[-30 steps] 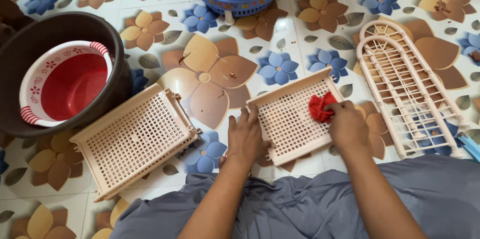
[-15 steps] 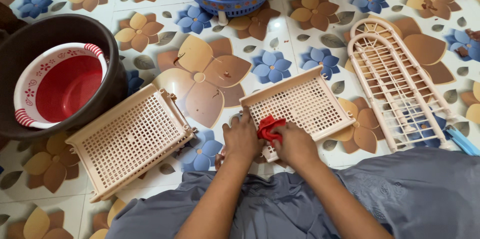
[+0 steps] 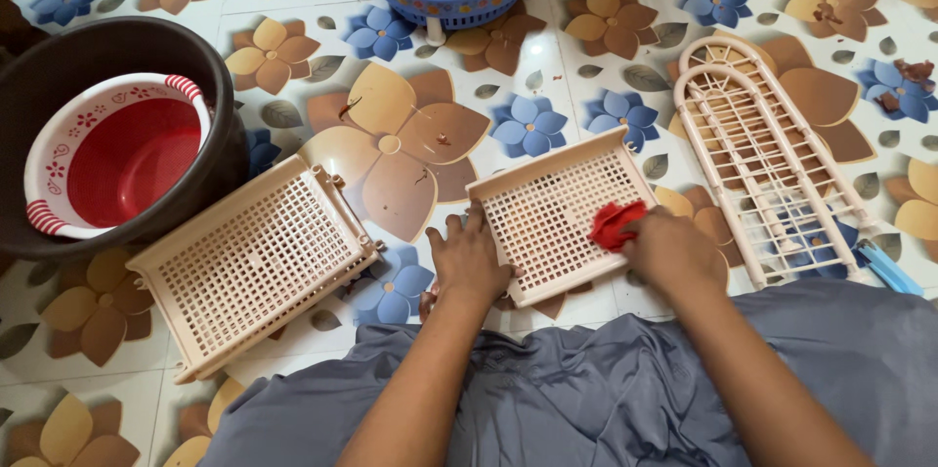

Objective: The person sits on the floor and wipes several beige plastic trays with a red cloth. They handle each tray individually, wiping the surfaces and edges, then set them aside.

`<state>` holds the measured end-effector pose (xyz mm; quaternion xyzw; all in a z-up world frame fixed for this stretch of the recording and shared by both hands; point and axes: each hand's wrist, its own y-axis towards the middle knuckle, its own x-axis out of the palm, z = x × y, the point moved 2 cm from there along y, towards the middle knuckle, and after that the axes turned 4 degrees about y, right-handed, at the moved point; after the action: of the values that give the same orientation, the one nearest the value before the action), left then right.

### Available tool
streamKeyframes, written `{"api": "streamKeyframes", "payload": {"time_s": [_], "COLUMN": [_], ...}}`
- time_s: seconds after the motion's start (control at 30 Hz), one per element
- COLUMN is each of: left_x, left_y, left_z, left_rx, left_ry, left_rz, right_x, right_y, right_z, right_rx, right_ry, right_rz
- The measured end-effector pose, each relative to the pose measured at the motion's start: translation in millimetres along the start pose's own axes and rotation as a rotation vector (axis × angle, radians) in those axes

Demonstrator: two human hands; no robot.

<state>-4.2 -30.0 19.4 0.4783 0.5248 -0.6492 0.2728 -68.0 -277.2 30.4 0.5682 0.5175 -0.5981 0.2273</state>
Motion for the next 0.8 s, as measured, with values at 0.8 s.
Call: {"api": "streamKeyframes", "payload": {"time_s": [0.8], "left_x": [9.1], "left_y": [6.5], "left_z": [-6.0], "left_rx": [-0.035], "left_ry": [-0.005], "left_rz": [0.059], "right_x": [50.6], "right_y": [-59.9], "right_z": [-74.7], "right_rx": [-0.508], "right_ry": [0.371], "right_rz": [0.169]}}
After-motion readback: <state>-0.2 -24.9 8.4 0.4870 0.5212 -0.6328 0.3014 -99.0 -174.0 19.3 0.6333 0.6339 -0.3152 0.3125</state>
